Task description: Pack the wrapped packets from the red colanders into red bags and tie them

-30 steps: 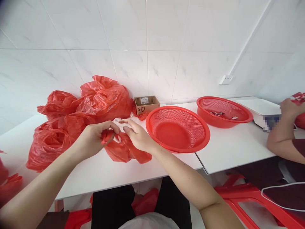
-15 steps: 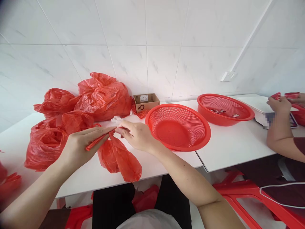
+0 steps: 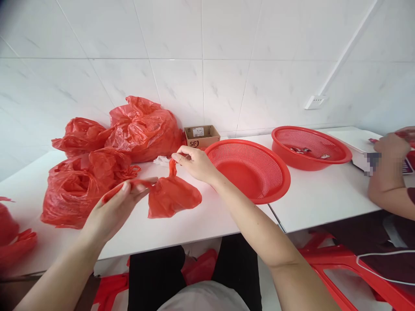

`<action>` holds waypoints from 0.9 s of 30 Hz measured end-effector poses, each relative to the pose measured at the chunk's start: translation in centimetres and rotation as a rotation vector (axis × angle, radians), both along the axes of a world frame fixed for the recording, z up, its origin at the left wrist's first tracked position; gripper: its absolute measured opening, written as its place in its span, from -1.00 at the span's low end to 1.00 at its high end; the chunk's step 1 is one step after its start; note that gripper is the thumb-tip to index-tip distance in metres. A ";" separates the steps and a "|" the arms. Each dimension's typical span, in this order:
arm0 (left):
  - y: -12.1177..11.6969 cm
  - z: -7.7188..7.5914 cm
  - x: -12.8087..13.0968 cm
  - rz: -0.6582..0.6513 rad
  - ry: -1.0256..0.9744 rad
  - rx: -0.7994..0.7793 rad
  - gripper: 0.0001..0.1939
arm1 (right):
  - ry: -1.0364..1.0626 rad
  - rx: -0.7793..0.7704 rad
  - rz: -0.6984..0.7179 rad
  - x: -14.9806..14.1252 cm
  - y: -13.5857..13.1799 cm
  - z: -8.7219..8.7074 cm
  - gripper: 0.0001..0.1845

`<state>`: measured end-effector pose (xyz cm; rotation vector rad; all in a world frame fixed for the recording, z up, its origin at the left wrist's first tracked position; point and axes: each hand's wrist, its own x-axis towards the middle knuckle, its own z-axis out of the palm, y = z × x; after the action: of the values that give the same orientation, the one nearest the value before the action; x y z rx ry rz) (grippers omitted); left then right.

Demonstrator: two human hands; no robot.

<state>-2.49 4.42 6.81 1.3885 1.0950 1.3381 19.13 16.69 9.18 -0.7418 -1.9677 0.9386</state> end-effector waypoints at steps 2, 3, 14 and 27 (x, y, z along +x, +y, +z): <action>1.1 -0.2 0.9 -0.026 -0.228 -0.120 -0.69 | 0.030 0.026 0.083 -0.6 -1.2 0.7 -0.68; 1.6 -0.3 1.4 -0.051 -0.235 -0.173 -0.70 | 0.024 0.038 0.117 -0.9 -1.7 1.0 -0.70; 2.1 -1.6 2.9 -0.050 -0.030 -0.178 -0.64 | -0.236 0.010 0.116 -1.8 -3.9 -1.4 -0.75; 1.6 -1.5 2.4 0.058 0.010 -0.080 -0.84 | 0.084 -0.207 0.029 -1.2 -8.1 -3.9 -0.81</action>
<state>-0.14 5.98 5.30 1.3148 1.1906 1.3152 17.93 8.54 5.26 -0.7767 -1.8306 1.1851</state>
